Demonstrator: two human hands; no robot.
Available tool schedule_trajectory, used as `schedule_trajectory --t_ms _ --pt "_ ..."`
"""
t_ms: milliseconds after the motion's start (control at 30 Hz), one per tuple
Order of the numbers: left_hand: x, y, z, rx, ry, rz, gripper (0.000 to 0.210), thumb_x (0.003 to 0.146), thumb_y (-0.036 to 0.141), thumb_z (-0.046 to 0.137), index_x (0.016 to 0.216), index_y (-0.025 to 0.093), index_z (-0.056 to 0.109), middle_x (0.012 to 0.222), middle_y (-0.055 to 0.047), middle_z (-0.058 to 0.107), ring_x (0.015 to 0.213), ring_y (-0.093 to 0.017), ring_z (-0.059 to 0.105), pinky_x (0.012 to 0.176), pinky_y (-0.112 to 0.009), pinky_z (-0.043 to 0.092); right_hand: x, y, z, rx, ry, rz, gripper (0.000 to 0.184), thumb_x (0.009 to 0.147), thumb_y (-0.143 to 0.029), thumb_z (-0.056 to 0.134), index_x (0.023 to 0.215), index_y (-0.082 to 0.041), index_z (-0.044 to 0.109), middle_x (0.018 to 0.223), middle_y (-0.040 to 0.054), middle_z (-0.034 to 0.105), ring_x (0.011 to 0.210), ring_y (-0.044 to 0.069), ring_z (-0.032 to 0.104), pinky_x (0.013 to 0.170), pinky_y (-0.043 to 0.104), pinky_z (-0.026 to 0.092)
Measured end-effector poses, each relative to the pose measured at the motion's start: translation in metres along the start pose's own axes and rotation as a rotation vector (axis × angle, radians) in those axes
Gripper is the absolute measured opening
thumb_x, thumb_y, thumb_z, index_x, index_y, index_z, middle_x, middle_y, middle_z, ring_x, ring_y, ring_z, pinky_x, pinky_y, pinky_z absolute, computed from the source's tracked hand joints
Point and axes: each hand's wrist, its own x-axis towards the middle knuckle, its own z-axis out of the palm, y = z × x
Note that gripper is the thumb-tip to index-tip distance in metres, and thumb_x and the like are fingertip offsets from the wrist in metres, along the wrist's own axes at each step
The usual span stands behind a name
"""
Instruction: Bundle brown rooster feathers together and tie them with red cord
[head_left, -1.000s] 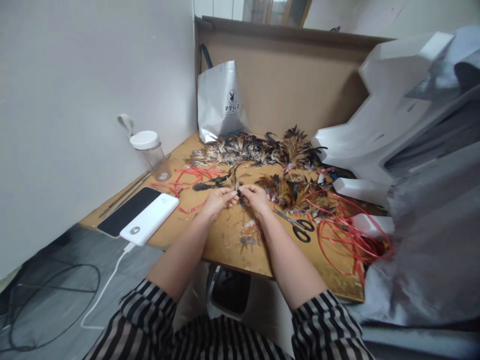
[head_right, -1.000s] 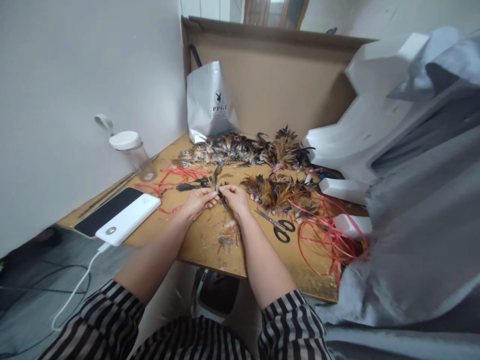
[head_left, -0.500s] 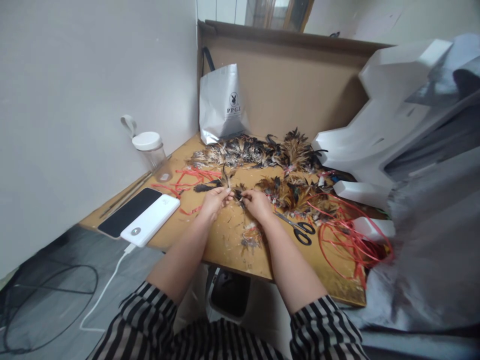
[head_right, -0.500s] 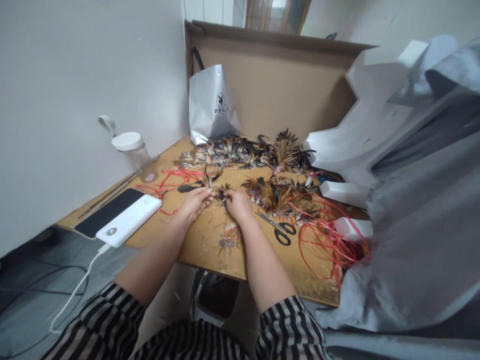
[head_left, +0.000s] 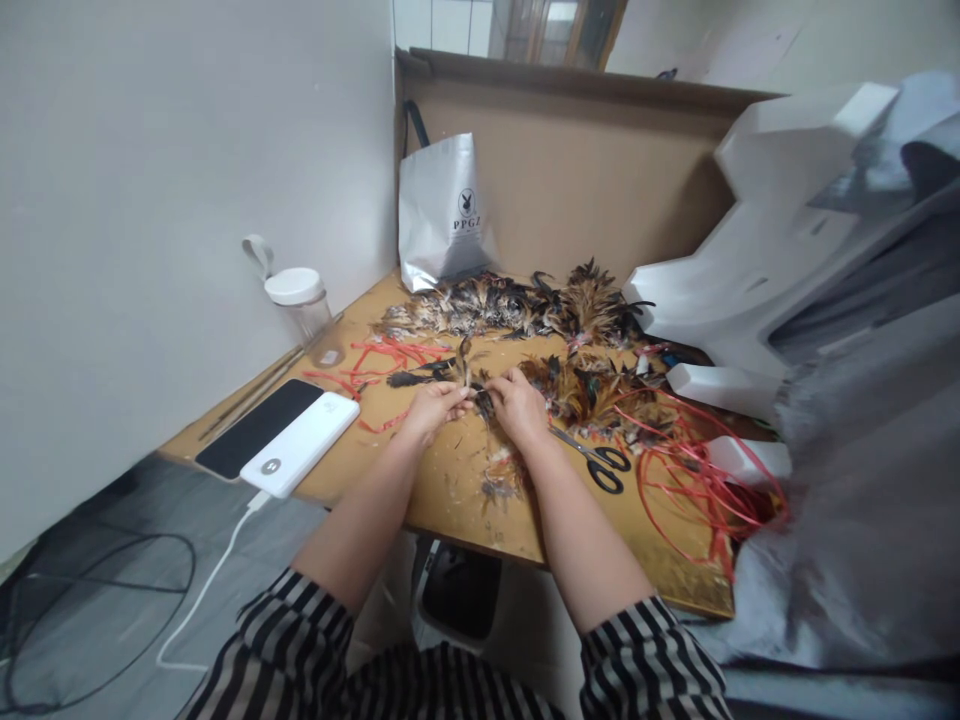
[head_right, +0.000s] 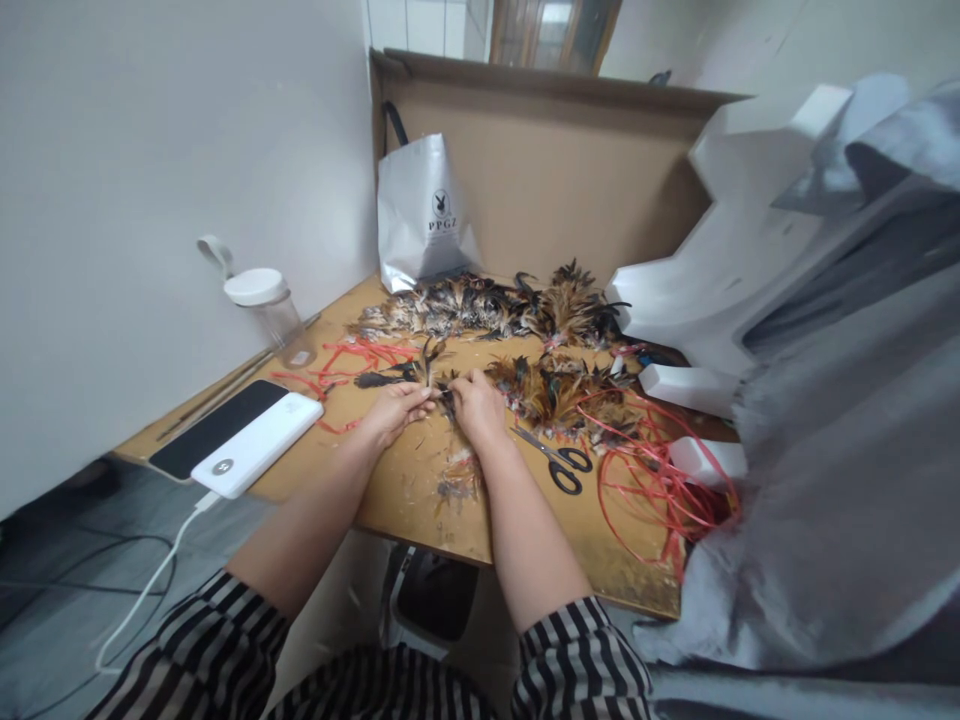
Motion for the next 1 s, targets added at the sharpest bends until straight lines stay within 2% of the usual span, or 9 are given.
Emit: schedule_trajectory --t_ms 100,233,533,700,767,867,1000 --pt "0.0 -0.001 0.001 0.055 -0.057 -0.013 0.022 0.062 0.026 0.07 0.075 0.009 0.065 0.072 -0.008 0.066 0.055 -0.007 0.056 0.051 -0.016 0.043 0.0 -0.001 0.0 -0.019 0.006 -0.012 0.027 0.085 -0.03 0.037 0.093 -0.026 0.063 0.092 0.0034 0.053 0.076 0.013 0.05 0.059 0.023 0.03" --pt "0.001 -0.003 0.003 0.069 -0.061 -0.015 0.022 0.06 0.026 0.07 0.072 0.008 0.064 0.066 -0.007 0.065 0.052 -0.006 0.055 0.052 -0.017 0.043 -0.001 -0.004 0.001 0.014 0.016 -0.047 0.026 0.085 -0.031 0.038 0.091 -0.027 0.063 0.09 0.0028 0.054 0.078 0.014 0.05 0.059 0.023 0.03" --pt "0.002 -0.004 0.002 -0.031 -0.066 -0.016 0.016 0.06 0.02 0.071 0.068 0.008 0.063 0.061 -0.005 0.063 0.053 -0.006 0.055 0.052 -0.015 0.043 -0.001 -0.006 0.007 0.244 0.084 -0.06 0.023 0.082 -0.027 0.042 0.087 -0.024 0.064 0.087 0.0036 0.055 0.079 0.014 0.052 0.066 0.023 0.036" --pt "0.002 0.0 0.002 -0.16 -0.042 0.043 0.013 0.063 0.017 0.069 0.07 0.008 0.063 0.065 -0.005 0.063 0.055 -0.005 0.055 0.054 -0.014 0.043 0.005 -0.003 0.01 0.532 0.302 0.084 0.028 0.074 -0.027 0.05 0.099 -0.019 0.059 0.091 0.0065 0.056 0.073 0.015 0.052 0.067 0.027 0.04" --pt "0.002 0.003 0.002 -0.25 -0.011 0.072 0.01 0.063 0.014 0.068 0.069 0.008 0.062 0.067 -0.005 0.064 0.057 -0.005 0.056 0.054 -0.013 0.043 0.008 -0.002 0.011 0.718 0.358 0.196 0.027 0.072 -0.031 0.053 0.093 -0.016 0.06 0.084 0.0057 0.058 0.068 0.014 0.051 0.064 0.026 0.041" --pt "0.001 0.007 0.002 -0.341 0.001 0.088 0.007 0.064 0.011 0.066 0.069 0.008 0.062 0.068 -0.005 0.064 0.057 -0.004 0.055 0.053 -0.011 0.043 0.011 -0.004 0.015 1.052 0.258 0.37 0.025 0.066 -0.038 0.058 0.077 -0.015 0.062 0.066 0.0013 0.057 0.055 0.011 0.047 0.053 0.023 0.038" --pt "-0.001 0.008 0.004 -0.341 -0.061 0.055 0.006 0.065 0.01 0.065 0.07 0.008 0.062 0.067 -0.004 0.063 0.055 -0.003 0.055 0.052 -0.011 0.042 0.011 -0.009 0.017 1.438 0.01 0.548 0.03 0.059 -0.042 0.065 0.073 -0.016 0.06 0.054 -0.0039 0.05 0.04 0.004 0.033 0.038 0.019 0.021"
